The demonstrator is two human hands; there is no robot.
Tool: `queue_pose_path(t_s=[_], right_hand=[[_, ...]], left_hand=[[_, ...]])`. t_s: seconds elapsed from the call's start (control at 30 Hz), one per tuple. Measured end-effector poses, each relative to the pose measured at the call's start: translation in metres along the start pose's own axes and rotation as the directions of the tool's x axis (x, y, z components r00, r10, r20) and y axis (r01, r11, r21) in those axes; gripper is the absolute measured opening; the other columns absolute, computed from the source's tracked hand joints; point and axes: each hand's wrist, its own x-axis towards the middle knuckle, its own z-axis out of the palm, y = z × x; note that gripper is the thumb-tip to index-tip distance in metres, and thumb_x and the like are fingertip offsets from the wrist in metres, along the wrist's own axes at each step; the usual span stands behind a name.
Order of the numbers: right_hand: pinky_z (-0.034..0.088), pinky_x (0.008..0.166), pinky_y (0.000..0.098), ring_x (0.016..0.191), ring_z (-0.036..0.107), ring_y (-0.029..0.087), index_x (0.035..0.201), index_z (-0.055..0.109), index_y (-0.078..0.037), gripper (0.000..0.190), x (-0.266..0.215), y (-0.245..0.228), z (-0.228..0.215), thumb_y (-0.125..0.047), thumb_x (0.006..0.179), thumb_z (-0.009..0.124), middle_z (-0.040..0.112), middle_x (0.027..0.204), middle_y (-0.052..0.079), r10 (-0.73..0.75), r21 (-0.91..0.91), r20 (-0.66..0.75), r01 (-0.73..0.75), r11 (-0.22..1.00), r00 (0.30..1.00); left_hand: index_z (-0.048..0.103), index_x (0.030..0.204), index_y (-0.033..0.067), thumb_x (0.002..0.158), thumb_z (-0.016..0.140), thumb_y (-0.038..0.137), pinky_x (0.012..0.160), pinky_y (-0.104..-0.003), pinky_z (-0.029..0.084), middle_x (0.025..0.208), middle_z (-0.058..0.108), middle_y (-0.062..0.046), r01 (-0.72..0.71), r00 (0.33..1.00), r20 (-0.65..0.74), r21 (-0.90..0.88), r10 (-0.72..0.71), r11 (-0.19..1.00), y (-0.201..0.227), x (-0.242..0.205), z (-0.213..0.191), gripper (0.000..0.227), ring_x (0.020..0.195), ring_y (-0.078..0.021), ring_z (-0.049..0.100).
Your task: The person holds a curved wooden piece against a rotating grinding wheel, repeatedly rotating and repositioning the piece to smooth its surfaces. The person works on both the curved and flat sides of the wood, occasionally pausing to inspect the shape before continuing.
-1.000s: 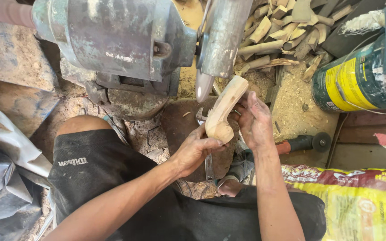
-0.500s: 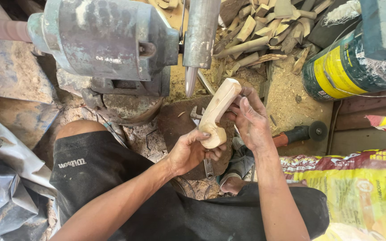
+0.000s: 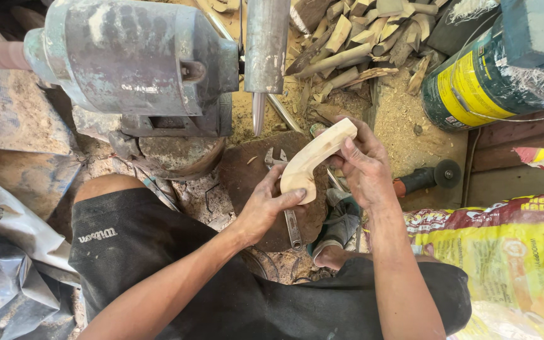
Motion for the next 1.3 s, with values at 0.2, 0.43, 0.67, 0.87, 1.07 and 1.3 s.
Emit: queue_pose_path(t_s=[0.2, 0.43, 0.67, 0.87, 1.07, 1.3], right_hand=[[0.057, 0.094, 0.0443, 0.109, 0.067, 0.027, 0.140, 0.051, -0.005, 0.048, -0.007, -0.001, -0.006, -0.012, 0.094, 0.063, 0.067, 0.116, 0.013, 0.003, -0.034, -0.094, -0.006, 0.999, 0.996], [0.051, 0.092, 0.0362, 0.098, 0.066, 0.023, 0.114, 0.062, 0.002, 0.041, -0.036, 0.017, -0.003, -0.015, 0.080, 0.078, 0.068, 0.104, 0.013, 0.398, -0.567, 0.019, -0.318, 0.760, 0.917], [0.057, 0.090, 0.0426, 0.104, 0.070, 0.025, 0.123, 0.063, 0.002, 0.036, -0.042, 0.038, 0.012, -0.022, 0.097, 0.063, 0.070, 0.113, 0.013, 0.505, -0.359, 0.080, -0.448, 0.819, 0.859], [0.057, 0.095, 0.0417, 0.111, 0.069, 0.025, 0.138, 0.056, 0.006, 0.048, -0.038, 0.038, 0.012, -0.024, 0.100, 0.059, 0.069, 0.124, 0.015, 0.463, -0.313, 0.076, -0.419, 0.852, 0.883], [0.055, 0.098, 0.0394, 0.115, 0.067, 0.024, 0.146, 0.049, 0.005, 0.057, -0.036, 0.048, 0.015, -0.025, 0.099, 0.060, 0.066, 0.130, 0.015, 0.492, -0.280, 0.074, -0.455, 0.845, 0.867], [0.056, 0.086, 0.0366, 0.103, 0.069, 0.024, 0.148, 0.050, 0.004, 0.061, -0.031, 0.058, 0.013, -0.031, 0.099, 0.060, 0.068, 0.124, 0.018, 0.538, -0.293, 0.022, -0.509, 0.809, 0.843]], left_hand=[[0.041, 0.145, 0.0037, 0.076, 0.083, 0.020, 0.111, -0.039, 0.042, 0.132, 0.066, -0.014, -0.004, 0.982, -0.185, 0.140, 0.030, 0.990, 0.003, 0.003, -0.010, 0.082, 0.126, -0.0223, 0.061], [0.047, 0.141, -0.0012, 0.089, 0.071, 0.023, 0.098, -0.042, 0.057, 0.126, 0.066, -0.012, -0.049, 0.975, -0.222, -0.154, 0.014, 0.987, 0.008, 0.005, -0.052, 0.062, 0.118, -0.0231, 0.064], [0.061, 0.123, -0.0051, 0.094, 0.069, 0.016, 0.090, -0.036, 0.063, 0.113, 0.071, -0.015, -0.070, 0.988, -0.142, -0.077, 0.059, 0.995, 0.001, 0.006, -0.063, 0.037, 0.103, -0.0214, 0.072], [0.063, 0.114, -0.0030, 0.093, 0.069, 0.014, 0.085, -0.033, 0.064, 0.104, 0.072, -0.010, -0.067, 0.988, -0.137, -0.005, 0.066, 0.998, 0.000, 0.005, -0.055, 0.028, 0.096, -0.0174, 0.072], [0.061, 0.106, -0.0015, 0.094, 0.072, 0.017, 0.074, -0.031, 0.065, 0.093, 0.067, -0.010, -0.060, 0.973, -0.220, 0.080, 0.076, 0.995, 0.000, 0.008, -0.051, 0.025, 0.087, -0.0165, 0.069], [0.058, 0.116, 0.0023, 0.091, 0.071, 0.020, 0.074, -0.034, 0.068, 0.092, 0.059, -0.007, -0.046, 0.953, -0.292, 0.123, 0.080, 0.991, 0.006, 0.007, -0.045, 0.033, 0.088, -0.0149, 0.069]])
